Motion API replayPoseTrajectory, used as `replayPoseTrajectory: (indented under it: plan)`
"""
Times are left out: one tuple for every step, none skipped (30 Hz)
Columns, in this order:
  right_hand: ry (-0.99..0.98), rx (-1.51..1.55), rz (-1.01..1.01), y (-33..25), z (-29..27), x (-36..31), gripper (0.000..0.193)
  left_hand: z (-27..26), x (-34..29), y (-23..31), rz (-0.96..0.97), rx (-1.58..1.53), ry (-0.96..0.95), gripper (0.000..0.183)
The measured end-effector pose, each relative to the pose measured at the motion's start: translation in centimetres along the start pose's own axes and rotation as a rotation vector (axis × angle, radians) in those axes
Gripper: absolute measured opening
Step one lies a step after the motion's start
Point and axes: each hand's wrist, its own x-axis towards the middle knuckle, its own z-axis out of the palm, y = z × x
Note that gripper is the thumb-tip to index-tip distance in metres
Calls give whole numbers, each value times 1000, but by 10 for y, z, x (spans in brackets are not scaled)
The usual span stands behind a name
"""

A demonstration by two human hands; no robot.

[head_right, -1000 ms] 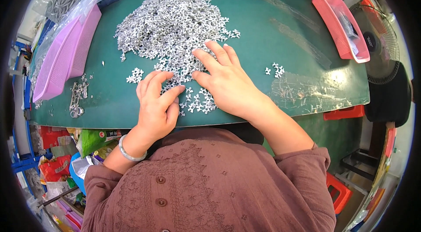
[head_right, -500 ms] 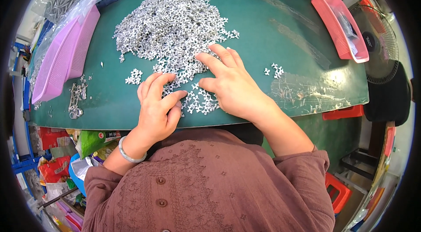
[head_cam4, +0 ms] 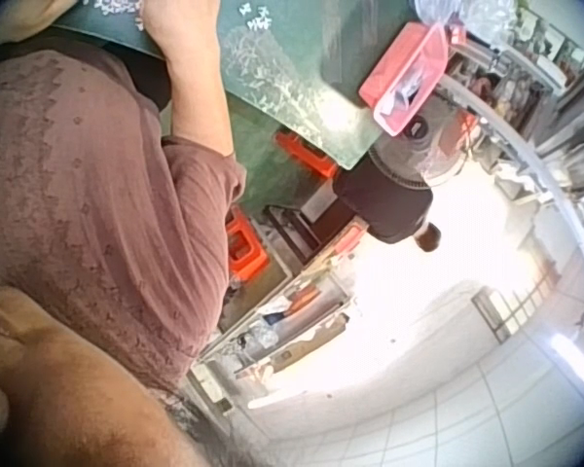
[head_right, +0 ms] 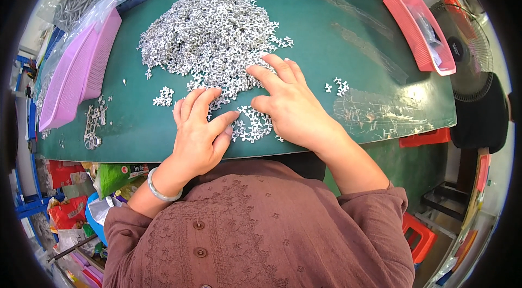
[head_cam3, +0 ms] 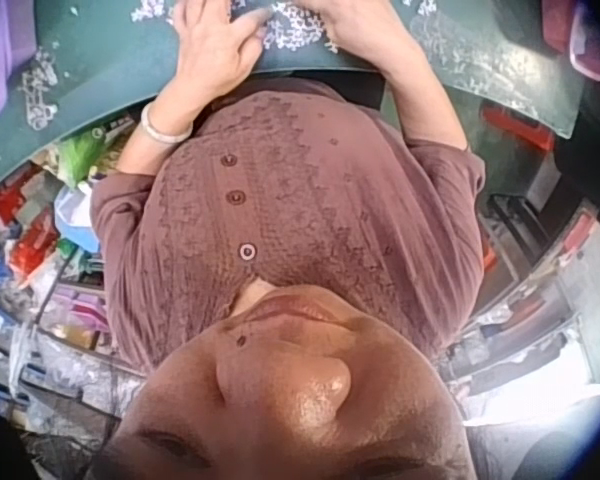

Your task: The person sorts small metal star-shaped parts from a pile on the table, picking them up and placing them into a pink plastic bin.

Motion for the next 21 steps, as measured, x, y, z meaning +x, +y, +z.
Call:
replayPoseTrajectory:
  plan:
    - [0,-10,-2,0,-1,0,17,0,0,0,3,1,-5,32]
    - [0,-19,-5,0,-2,0,16,-1,0,0,5,3,-11,33]
    - [0,-19,-5,1,-2,1,16,-1,0,0,4,3,-11,33]
    - [-2,-33,-9,1,-2,2,17,-1,0,0,-20,-15,-14,33]
    - [-4,-48,-13,2,-2,2,19,-1,0,0,-45,-33,-18,33]
    - [-4,-47,-14,2,-1,4,19,0,1,1,-46,-32,-18,33]
    - [7,-39,-15,1,2,6,21,0,2,2,-43,-28,-15,33]
    - [18,-32,-17,0,4,8,24,1,3,3,-40,-24,-12,33]
    - [18,-33,-17,-2,7,10,24,2,4,4,-39,-24,-11,33]
    - [38,-36,-20,-4,10,13,26,2,5,4,-18,-16,-8,31]
    - [58,-40,-22,-5,11,14,28,3,5,4,4,-7,-5,29]
    - [58,-40,-23,-5,12,15,28,2,4,3,4,-7,-4,29]
    - [32,-53,-27,-5,13,15,28,2,2,2,6,-7,5,29]
    - [6,-67,-31,-5,14,16,28,1,1,1,8,-8,14,28]
    - [6,-67,-31,-5,12,15,28,1,0,-1,9,-8,14,28]
    - [2,-50,-31,-5,9,13,29,1,-1,-2,-7,-28,38,28]
    - [-1,-32,-31,-4,7,12,29,0,-2,-3,-22,-48,62,27]
    - [-2,-31,-33,-3,5,12,29,0,-3,-4,-24,-47,63,27]
    - [-15,-29,-39,-1,3,11,29,-1,-2,-5,-44,-34,80,27]
    - [-27,-26,-46,0,2,11,29,-2,-1,-5,-64,-21,97,26]
    - [-28,-27,-45,0,2,11,29,-2,0,-5,-63,-22,97,26]
